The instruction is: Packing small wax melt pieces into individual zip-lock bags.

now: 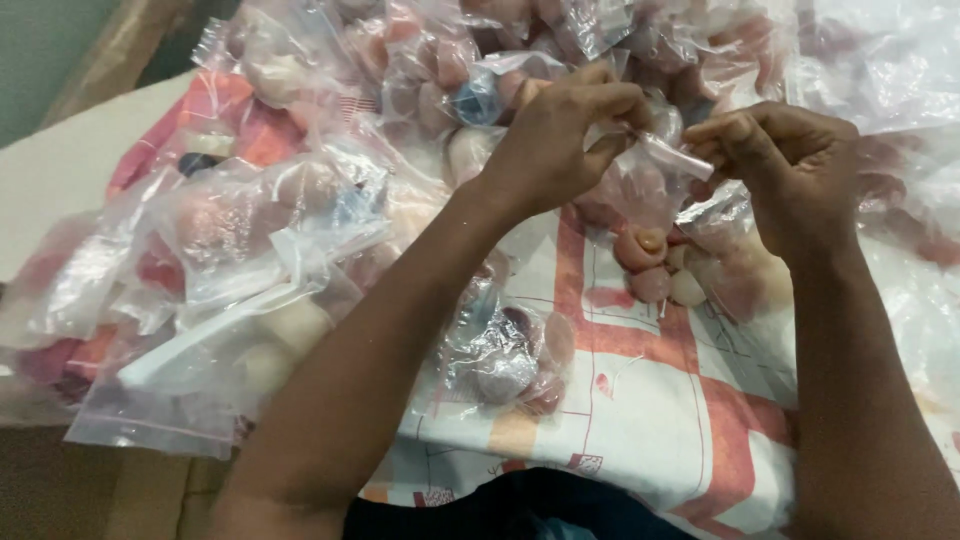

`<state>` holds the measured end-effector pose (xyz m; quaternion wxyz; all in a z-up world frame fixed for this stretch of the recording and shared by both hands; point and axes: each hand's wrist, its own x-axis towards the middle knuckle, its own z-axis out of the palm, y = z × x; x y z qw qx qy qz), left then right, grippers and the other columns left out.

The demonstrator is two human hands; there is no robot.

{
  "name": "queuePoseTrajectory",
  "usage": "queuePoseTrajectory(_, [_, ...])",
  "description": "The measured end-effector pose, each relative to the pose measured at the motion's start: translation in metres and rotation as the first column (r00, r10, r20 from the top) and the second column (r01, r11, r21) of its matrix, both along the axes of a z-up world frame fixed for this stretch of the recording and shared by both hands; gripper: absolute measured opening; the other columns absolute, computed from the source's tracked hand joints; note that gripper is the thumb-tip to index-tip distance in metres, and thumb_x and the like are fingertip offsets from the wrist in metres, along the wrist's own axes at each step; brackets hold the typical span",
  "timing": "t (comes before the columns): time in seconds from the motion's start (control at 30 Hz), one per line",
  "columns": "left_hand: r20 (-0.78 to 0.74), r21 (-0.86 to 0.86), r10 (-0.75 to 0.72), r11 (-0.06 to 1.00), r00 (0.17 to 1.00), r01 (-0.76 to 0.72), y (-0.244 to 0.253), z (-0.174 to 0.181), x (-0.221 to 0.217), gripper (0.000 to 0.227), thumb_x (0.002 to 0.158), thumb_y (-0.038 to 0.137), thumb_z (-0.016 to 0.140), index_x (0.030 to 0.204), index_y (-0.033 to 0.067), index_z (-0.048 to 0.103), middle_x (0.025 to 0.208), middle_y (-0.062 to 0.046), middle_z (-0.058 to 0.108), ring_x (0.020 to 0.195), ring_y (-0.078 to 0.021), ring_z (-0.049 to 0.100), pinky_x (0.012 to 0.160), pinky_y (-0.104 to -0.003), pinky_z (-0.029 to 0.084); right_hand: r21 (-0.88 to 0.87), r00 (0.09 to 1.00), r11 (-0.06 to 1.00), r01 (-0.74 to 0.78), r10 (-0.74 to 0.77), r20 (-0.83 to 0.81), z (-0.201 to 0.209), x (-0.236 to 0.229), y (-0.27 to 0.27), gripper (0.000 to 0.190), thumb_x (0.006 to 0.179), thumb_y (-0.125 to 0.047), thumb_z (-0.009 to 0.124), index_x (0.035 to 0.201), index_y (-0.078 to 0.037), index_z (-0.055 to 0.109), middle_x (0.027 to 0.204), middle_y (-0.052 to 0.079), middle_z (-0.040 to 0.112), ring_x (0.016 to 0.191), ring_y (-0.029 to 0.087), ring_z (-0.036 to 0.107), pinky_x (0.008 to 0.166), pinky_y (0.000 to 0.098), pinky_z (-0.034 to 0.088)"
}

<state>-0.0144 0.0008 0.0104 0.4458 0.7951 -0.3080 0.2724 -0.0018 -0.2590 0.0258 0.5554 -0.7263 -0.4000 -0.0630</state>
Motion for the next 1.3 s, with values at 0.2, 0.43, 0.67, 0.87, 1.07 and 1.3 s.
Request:
queuePoseTrajectory(0.2, [0.013,0.217,0.074,0.973,0.997,-0.075,0.005,0.05,-0.045,0.005,0.093,0.013,0.075,0.095,0.0122,0.071,0.093,-0.002,0.069,0.088,-0.0191,0.071,0.08,-0.043,0.054,-0.103,0.991,0.989,0.107,-0.114,-0.065,-0.009,0.0,0.01,0.028,0.118,-0.022,0.062,0.106,-0.001,0.075,0.089,0.01,0.073,0.071,0.01,0.067,0.063,0.0235,0.056])
queuePoseTrajectory(0.43, [-0.153,0.365,0.041,0.931,0.987,0.018,0.069,0.09,-0.125,0.008,0.1,0.005,0.067,0.093,0.0083,0.07,0.096,-0.005,0.071,0.084,-0.0147,0.071,0.074,-0.026,0.064,-0.158,0.987,0.976,0.148,-0.155,-0.034,-0.004,-0.004,0.017,0.022,0.114,-0.017,0.063,0.108,0.0,0.074,0.089,0.009,0.073,0.073,0.009,0.068,0.06,0.0229,0.057])
queuePoseTrajectory(0.67, [-0.444,0.582,0.321,0.813,0.837,-0.004,0.146,0.069,-0.193,0.009,0.086,0.008,0.073,0.092,0.0139,0.078,0.102,-0.002,0.077,0.088,-0.0158,0.074,0.081,-0.03,0.063,-0.078,0.963,0.962,0.261,-0.266,-0.049,0.002,0.001,0.007,0.022,0.116,-0.017,0.064,0.109,0.001,0.076,0.085,0.01,0.072,0.07,0.011,0.068,0.062,0.0253,0.057])
queuePoseTrajectory(0.87, [-0.536,0.568,0.376,0.823,0.756,-0.007,0.143,0.067,-0.208,0.031,0.079,-0.006,0.061,0.094,0.0141,0.079,0.107,-0.004,0.078,0.096,-0.0219,0.075,0.084,-0.038,0.059,-0.019,0.95,0.953,0.303,-0.301,0.085,-0.002,-0.001,0.008,0.02,0.112,-0.019,0.071,0.113,0.0,0.073,0.096,0.01,0.075,0.084,0.013,0.074,0.072,0.0259,0.063])
queuePoseTrajectory(1.07, [-0.391,0.61,0.47,0.776,0.791,-0.159,0.066,0.114,-0.177,0.016,0.098,0.014,0.061,0.106,0.0127,0.074,0.1,-0.007,0.077,0.091,-0.0268,0.073,0.083,-0.043,0.057,-0.33,0.817,0.888,0.321,-0.085,0.57,0.0,-0.028,0.062,0.044,0.081,-0.025,0.088,0.118,-0.006,0.074,0.101,0.011,0.072,0.097,0.025,0.065,0.085,0.041,0.054])
queuePoseTrajectory(1.3, [-0.098,0.564,0.359,0.788,0.928,-0.245,0.004,0.074,-0.081,0.049,0.078,0.026,0.081,0.119,0.0074,0.063,0.112,-0.016,0.07,0.099,-0.0348,0.07,0.085,-0.05,0.055,-0.279,0.858,0.91,0.306,-0.137,0.494,-0.018,-0.016,0.058,0.017,0.092,-0.011,0.079,0.107,-0.007,0.072,0.1,0.007,0.071,0.095,0.024,0.067,0.081,0.0397,0.054])
